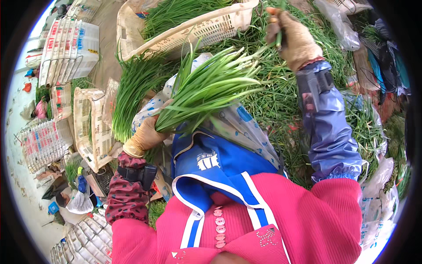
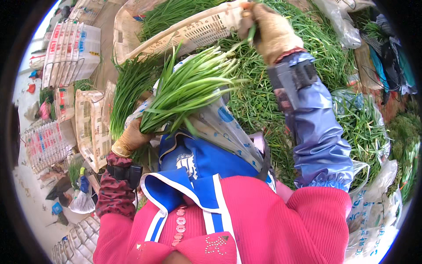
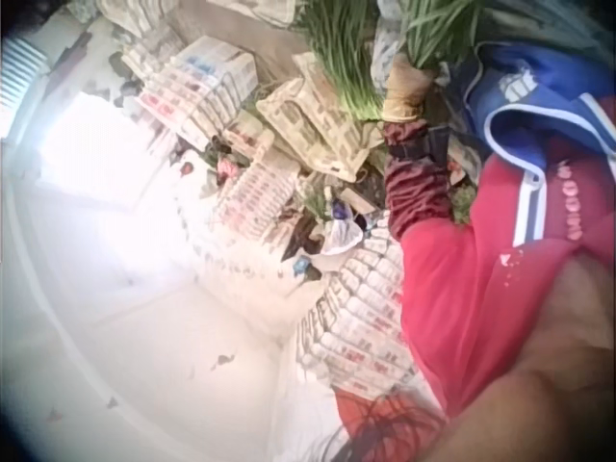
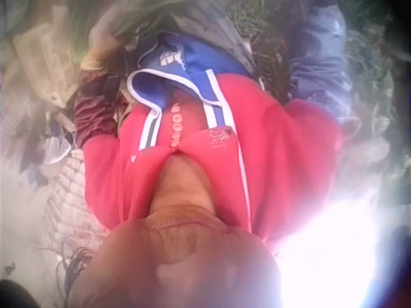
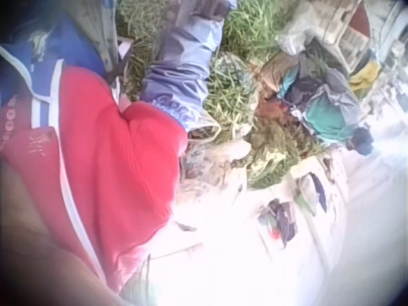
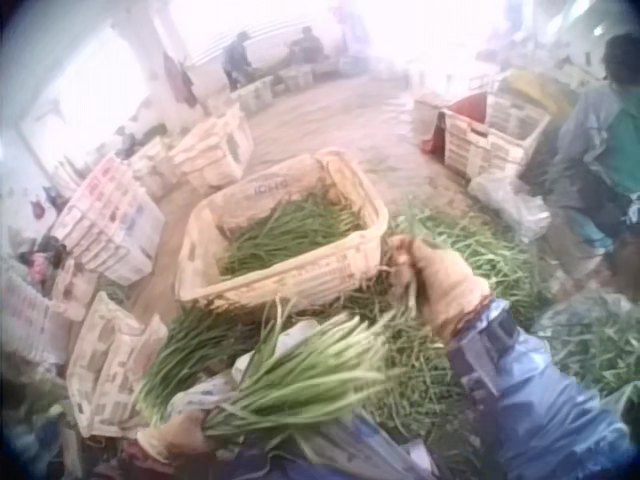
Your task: The person gathers green onions from a basket, aligns them into neat bunches, and ties each bundle with a red rubber band. The tied bundles are placed on a nearby surface, and the process repeats continuously.
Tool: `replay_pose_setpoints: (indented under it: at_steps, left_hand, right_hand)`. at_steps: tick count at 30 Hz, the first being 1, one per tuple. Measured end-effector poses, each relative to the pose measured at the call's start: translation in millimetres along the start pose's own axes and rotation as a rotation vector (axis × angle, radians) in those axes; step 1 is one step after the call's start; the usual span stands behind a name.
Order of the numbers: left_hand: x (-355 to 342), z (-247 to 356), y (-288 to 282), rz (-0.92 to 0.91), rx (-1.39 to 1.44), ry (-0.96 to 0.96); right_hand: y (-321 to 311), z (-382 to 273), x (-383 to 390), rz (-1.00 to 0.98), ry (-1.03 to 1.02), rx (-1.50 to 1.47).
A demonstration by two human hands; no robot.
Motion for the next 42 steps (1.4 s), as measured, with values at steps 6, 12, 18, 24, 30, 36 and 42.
replay_pose_setpoints:
  at_steps: [6,12,18,24,30,36,42]
  left_hand:
    - [2,2,-13,-0.226,0.437,-0.203]
    - [-2,8,-9,-0.306,0.502,-0.216]
    - [-2,18,-7,-0.388,0.528,-0.298]
    - [-6,20,-3,-0.419,0.901,-0.255]
    - [-11,15,0,-0.380,0.852,-0.194]
    - [-9,27,3,-0.437,0.889,-0.225]
    - [-2,22,-6,-0.373,0.868,-0.216]
  right_hand:
    - [-98,-50,-11,0.455,-0.187,0.238]
    - [-45,7,8,-0.163,0.089,0.799]
    - [13,63,0,-0.396,0.157,0.611]
    - [-10,39,-24,0.182,-0.074,0.524]
    - [-40,7,-27,-0.109,-0.014,0.625]
    - [-9,38,-30,-0.311,0.057,1.277]
    - [-65,-6,-44,0.207,-0.124,0.625]
Point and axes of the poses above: each hand's wrist, its own x-axis away from the middle knuckle, its own y-axis out of the palm, z = x × y, the point moved 4 cm from there along -x, towards the middle knuckle, and after that the axes turned 3 degrees about -y, right-handed, at the moved point
